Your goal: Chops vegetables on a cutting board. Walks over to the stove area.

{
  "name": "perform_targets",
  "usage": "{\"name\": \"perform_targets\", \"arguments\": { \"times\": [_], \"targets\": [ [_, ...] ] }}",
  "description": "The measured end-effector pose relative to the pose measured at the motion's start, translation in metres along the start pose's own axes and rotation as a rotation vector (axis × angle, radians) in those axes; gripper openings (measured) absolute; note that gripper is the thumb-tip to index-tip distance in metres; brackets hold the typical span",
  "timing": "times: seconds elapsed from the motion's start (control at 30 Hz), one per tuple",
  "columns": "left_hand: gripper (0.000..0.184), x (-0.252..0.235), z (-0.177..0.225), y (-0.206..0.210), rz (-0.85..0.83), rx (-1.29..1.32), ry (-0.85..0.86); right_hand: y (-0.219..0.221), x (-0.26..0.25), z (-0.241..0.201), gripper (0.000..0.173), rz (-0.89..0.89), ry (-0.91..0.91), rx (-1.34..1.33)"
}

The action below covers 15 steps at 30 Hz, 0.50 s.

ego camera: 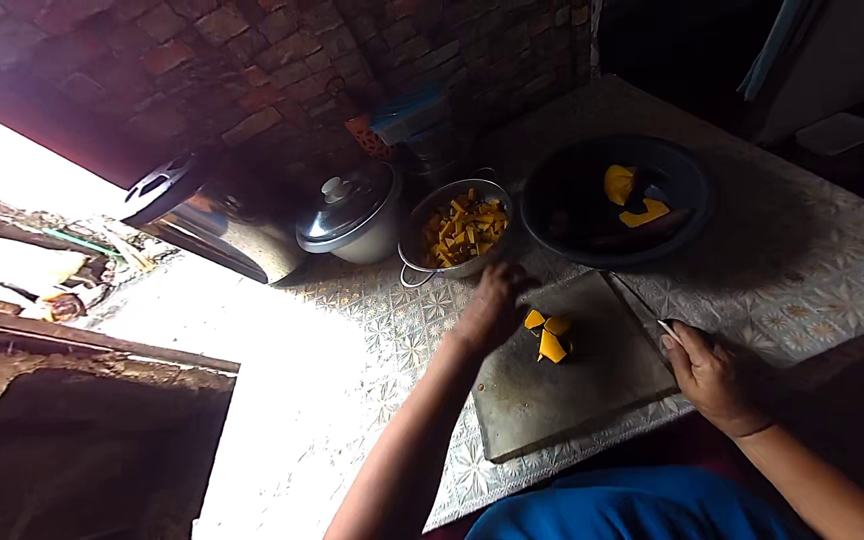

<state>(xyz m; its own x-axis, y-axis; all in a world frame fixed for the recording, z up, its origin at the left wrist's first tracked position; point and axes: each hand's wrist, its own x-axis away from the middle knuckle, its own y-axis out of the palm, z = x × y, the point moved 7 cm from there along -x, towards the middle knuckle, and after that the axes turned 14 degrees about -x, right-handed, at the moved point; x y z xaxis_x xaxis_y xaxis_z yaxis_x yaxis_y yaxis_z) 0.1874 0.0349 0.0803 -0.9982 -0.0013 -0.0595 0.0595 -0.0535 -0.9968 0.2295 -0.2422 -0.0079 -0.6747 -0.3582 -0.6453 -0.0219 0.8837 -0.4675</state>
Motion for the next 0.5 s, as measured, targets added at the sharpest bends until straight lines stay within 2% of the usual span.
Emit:
{"name": "perform_targets", "arguments": {
  "times": [0.03, 0.1, 0.17, 0.33, 0.5],
  "targets": [
    [0.037, 0.005, 0.01, 0.019, -0.133, 0.032, 0.047, 0.0, 0.0, 0.0, 0.042, -0.002, 0.001, -0.005],
    [0.034, 0.016, 0.017, 0.039, -0.233, 0.083, 0.032, -0.001, 0.0, -0.001, 0.043, 0.002, -0.004, -0.018],
    [0.026, 0.027, 0.012, 0.044, -0.184, 0.092, -0.061, -0.001, 0.001, -0.002, 0.045, -0.002, -0.004, -0.036],
    [0.035, 0.081, 0.008, 0.044, -0.067, 0.139, -0.332, -0.002, -0.001, -0.007, 0.044, -0.045, -0.025, -0.082],
    [0.039, 0.129, 0.017, 0.048, 0.168, 0.15, -0.438, 0.011, -0.006, -0.059, 0.042, -0.175, -0.132, -0.12]
  ]
}}
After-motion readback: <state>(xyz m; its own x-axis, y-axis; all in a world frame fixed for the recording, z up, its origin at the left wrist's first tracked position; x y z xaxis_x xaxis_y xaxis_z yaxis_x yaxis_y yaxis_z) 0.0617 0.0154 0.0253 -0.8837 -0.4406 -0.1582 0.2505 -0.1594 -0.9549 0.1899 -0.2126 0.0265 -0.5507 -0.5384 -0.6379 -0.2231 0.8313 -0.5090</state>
